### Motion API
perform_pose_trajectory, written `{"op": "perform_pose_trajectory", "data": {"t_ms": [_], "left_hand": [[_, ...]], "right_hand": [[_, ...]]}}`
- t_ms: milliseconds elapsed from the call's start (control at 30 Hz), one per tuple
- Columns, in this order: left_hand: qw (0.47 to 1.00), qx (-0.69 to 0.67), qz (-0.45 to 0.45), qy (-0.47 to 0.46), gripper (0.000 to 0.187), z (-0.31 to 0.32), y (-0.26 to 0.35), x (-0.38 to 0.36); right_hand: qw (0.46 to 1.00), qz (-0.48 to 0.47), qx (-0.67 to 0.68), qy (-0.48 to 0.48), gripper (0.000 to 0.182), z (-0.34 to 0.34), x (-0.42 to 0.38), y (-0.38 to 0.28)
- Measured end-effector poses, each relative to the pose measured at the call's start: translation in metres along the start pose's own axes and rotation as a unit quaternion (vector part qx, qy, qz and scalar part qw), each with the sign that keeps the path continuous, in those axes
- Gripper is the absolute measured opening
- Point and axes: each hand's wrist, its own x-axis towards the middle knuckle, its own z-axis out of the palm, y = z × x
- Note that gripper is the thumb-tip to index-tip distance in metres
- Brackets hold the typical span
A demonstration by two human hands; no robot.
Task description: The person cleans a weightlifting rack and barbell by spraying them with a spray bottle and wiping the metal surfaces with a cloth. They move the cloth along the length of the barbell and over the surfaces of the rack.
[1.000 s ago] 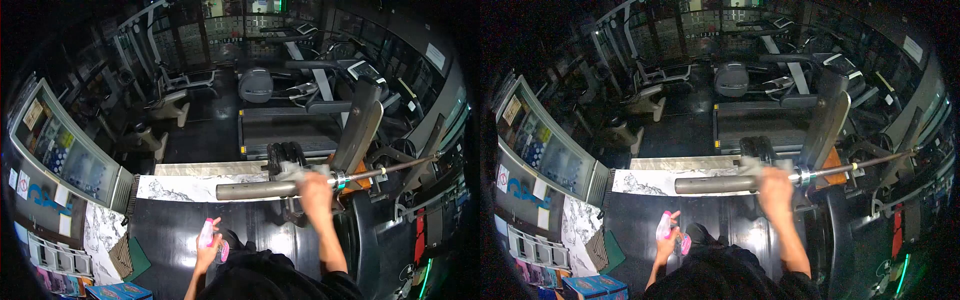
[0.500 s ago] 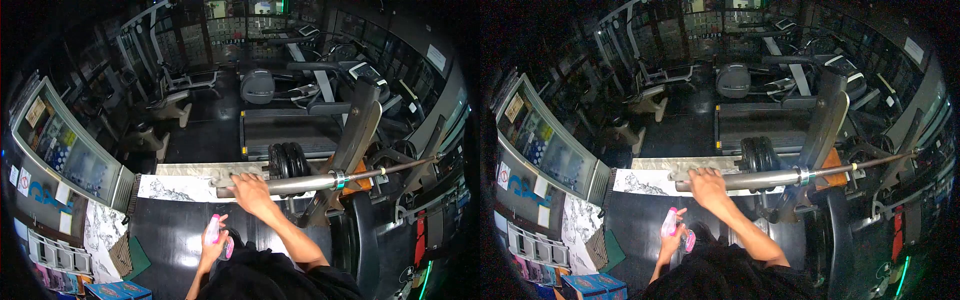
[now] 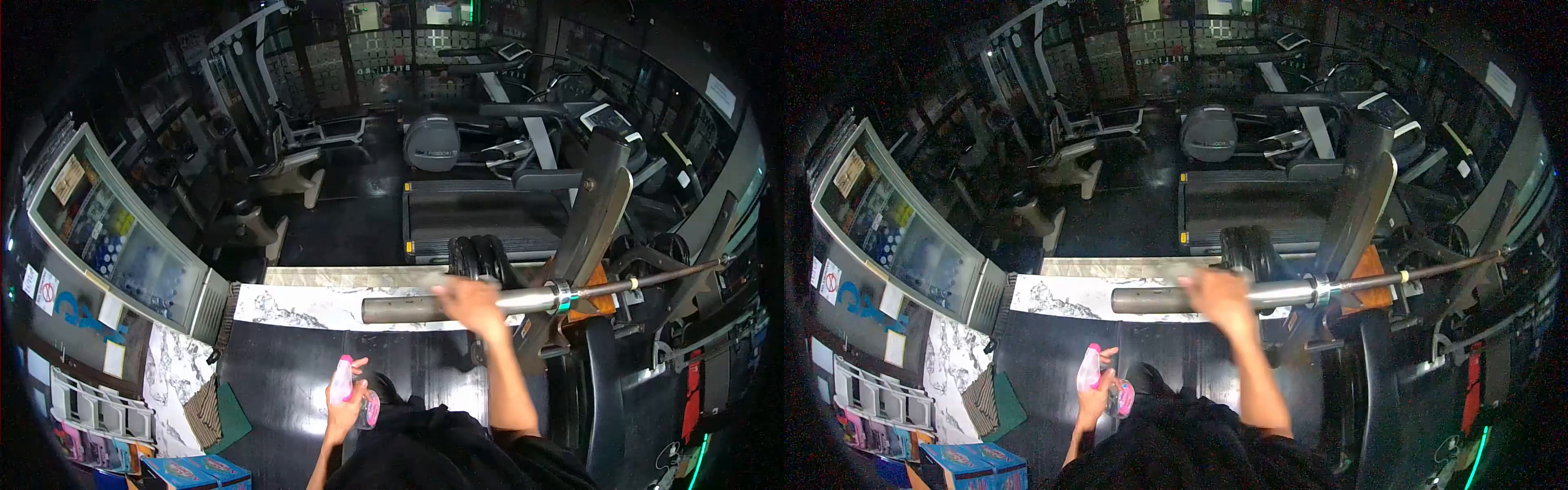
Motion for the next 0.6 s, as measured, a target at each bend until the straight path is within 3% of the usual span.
{"op": "perform_pose_trajectory", "data": {"t_ms": [67,167,233,267,333,433,600], "left_hand": [[1.000,0.011,0.003,0.004,0.023,0.001,-0.001,-0.001],[0.999,0.027,0.013,0.009,0.022,0.002,0.000,-0.002],[1.000,0.003,0.021,0.016,0.022,0.005,0.001,-0.003],[1.000,0.001,0.020,0.013,0.022,0.007,0.000,-0.002],[1.000,0.008,0.016,0.020,0.021,0.008,-0.005,-0.001],[1.000,-0.009,-0.005,0.002,0.020,0.013,-0.007,0.003],[0.999,0.019,0.008,-0.044,0.020,0.014,-0.015,0.011]], "right_hand": [[0.992,-0.076,0.076,-0.064,0.044,0.010,0.011,-0.059],[0.985,-0.173,0.024,0.007,0.036,0.024,0.002,-0.109],[0.969,-0.218,0.056,0.105,0.040,0.038,-0.006,-0.097],[0.969,-0.215,0.054,0.105,0.040,0.039,-0.011,-0.088],[0.934,-0.309,0.046,0.172,0.047,0.038,-0.024,-0.064],[0.929,-0.314,-0.024,0.194,0.053,0.035,-0.053,-0.025],[0.925,-0.171,-0.081,0.330,0.043,0.029,-0.087,0.081]]}}
